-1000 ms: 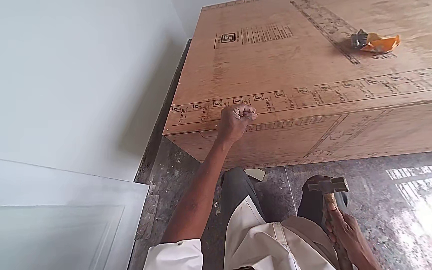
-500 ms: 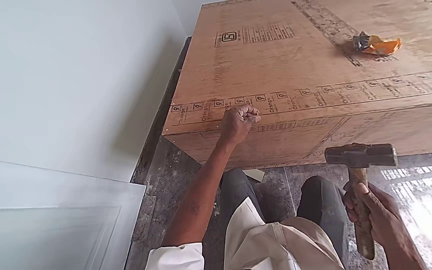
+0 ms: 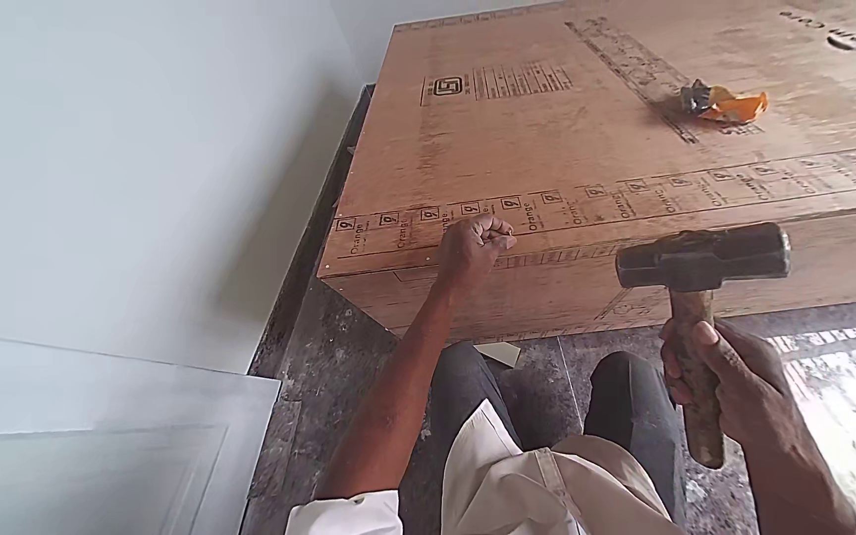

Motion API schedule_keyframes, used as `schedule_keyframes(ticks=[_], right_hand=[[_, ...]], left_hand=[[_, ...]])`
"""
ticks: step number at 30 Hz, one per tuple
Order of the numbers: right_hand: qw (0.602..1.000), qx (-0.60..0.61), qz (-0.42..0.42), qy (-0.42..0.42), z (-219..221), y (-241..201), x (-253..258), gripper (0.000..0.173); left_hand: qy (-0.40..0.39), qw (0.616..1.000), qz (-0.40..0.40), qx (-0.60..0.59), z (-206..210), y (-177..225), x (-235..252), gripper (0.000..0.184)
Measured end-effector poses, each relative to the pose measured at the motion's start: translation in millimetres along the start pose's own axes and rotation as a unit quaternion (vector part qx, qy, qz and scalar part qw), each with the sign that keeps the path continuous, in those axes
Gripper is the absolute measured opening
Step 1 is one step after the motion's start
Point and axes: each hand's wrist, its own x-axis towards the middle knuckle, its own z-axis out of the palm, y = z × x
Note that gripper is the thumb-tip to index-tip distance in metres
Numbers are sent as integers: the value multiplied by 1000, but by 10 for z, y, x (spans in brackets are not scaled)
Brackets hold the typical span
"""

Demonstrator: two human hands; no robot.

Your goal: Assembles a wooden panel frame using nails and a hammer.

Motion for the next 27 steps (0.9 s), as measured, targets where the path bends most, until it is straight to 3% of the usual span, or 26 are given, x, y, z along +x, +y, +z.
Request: schedule_keyframes(ticks=[6,15,27], right_hand=[[997,3,57,42,-44,217,-262,49],[990,-4,116,75,-200,365,-416,49],[989,-141,-38,-31,-212,-320,436,41]], left_hand=[[-46,998,-21,23,143,143,119,14],[-30,999,14,13,183,104,108,13],[-21,998,44,29,206,55,90,10]])
